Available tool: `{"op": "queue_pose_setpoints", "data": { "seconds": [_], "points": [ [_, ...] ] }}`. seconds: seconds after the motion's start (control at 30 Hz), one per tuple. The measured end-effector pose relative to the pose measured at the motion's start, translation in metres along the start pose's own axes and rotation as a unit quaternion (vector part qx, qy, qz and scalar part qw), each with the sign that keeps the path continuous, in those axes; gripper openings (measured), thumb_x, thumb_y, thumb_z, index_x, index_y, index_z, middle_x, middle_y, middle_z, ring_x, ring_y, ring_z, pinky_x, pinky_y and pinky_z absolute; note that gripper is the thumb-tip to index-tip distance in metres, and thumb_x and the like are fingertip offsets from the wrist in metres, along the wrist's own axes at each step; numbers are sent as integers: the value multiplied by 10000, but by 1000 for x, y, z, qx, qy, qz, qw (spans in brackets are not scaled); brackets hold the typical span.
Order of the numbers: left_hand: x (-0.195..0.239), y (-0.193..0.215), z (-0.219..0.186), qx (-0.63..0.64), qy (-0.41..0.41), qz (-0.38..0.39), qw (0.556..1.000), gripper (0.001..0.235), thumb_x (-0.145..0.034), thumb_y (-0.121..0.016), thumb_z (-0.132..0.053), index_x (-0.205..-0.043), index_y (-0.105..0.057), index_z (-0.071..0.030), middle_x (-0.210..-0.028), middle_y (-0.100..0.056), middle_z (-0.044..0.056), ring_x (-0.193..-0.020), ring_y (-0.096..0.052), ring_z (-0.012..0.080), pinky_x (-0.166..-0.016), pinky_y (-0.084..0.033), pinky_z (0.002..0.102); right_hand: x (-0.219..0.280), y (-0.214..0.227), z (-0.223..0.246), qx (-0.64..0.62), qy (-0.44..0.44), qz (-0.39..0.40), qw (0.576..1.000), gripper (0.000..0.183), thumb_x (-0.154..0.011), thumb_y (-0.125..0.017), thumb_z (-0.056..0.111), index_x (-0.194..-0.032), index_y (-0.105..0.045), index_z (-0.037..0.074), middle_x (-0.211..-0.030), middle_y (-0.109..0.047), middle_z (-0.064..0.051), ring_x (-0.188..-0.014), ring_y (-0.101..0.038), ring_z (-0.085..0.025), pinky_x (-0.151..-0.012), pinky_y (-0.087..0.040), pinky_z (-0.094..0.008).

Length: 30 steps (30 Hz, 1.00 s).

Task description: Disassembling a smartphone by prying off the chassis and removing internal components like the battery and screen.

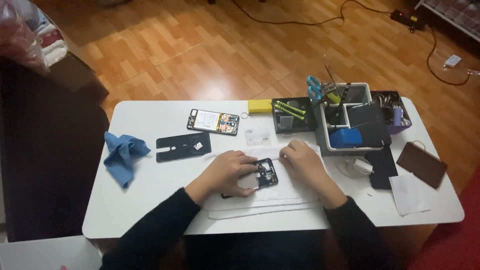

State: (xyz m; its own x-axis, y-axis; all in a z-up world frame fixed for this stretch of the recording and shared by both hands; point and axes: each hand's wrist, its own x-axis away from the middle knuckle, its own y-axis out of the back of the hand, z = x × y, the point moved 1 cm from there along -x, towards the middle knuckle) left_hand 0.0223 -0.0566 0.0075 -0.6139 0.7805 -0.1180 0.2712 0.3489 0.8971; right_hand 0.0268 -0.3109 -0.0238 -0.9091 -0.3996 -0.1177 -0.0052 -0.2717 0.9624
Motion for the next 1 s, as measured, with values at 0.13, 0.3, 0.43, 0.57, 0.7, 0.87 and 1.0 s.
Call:
{"op": "queue_pose_setpoints", "data": {
  "seconds": [0.13,0.3,0.43,0.57,0.7,0.87,1.0],
  "points": [
    [3,9,0,-25,19,-12,999,526,-697,-798,-455,-1092,-746,-112,-1157,-740,97,-1027,-693,235,-829,-541,326,0,-3,-4,1,-25,-14,1000,95,-891,-694,203,-966,-668,151,-849,-638,-47,-796,-657,-224,-693,-545,-341],
    [1,8,6,-46,30,-13,998,539,-692,-786,-477,-1094,-752,-119,-1149,-742,99,-1013,-699,233,-820,-553,314,3,14,0,-28,-54,-9,998,111,-920,-668,198,-1008,-673,131,-857,-637,-74,-817,-661,-256,-709,-540,-366],
    [5,2,8,-41,44,-15,998,565,-695,-799,-477,-1122,-744,-112,-1163,-734,116,-1028,-694,255,-849,-553,333,7,4,-3,-16,-71,1,997,152,-934,-649,223,-1052,-676,132,-898,-646,-90,-838,-678,-267,-714,-556,-373],
    [3,8,4,-40,58,-2,998,660,-688,-812,-519,-1194,-716,-106,-1204,-721,121,-1064,-683,252,-882,-546,332,15,21,4,50,-148,-62,986,207,-994,-555,260,-1112,-642,113,-901,-638,-138,-833,-709,-313,-685,-586,-419],
    [3,6,4,-28,68,-6,997,687,-685,-818,-533,-1211,-709,-103,-1208,-717,133,-1073,-680,267,-889,-549,344,19,45,20,54,-199,36,978,271,-1005,-492,324,-1080,-661,126,-894,-707,-120,-822,-742,-290,-696,-580,-397],
    [3,4,6,-31,50,-17,998,644,-700,-830,-484,-1204,-706,-102,-1171,-727,133,-1053,-687,255,-886,-550,328,27,58,23,-39,-192,28,980,340,-990,-491,207,-1258,-618,41,-952,-738,-227,-873,-742,-402,-717,-572,-482],
    [4,1,4,-18,38,-27,999,612,-707,-835,-447,-1178,-716,-75,-1152,-731,155,-1042,-692,265,-882,-555,331,31,9,-25,-237,-74,-53,967,651,-912,-570,2,-1516,-336,-68,-933,-698,-321,-857,-692,-484,-677,-527,-561]
  ]
}}
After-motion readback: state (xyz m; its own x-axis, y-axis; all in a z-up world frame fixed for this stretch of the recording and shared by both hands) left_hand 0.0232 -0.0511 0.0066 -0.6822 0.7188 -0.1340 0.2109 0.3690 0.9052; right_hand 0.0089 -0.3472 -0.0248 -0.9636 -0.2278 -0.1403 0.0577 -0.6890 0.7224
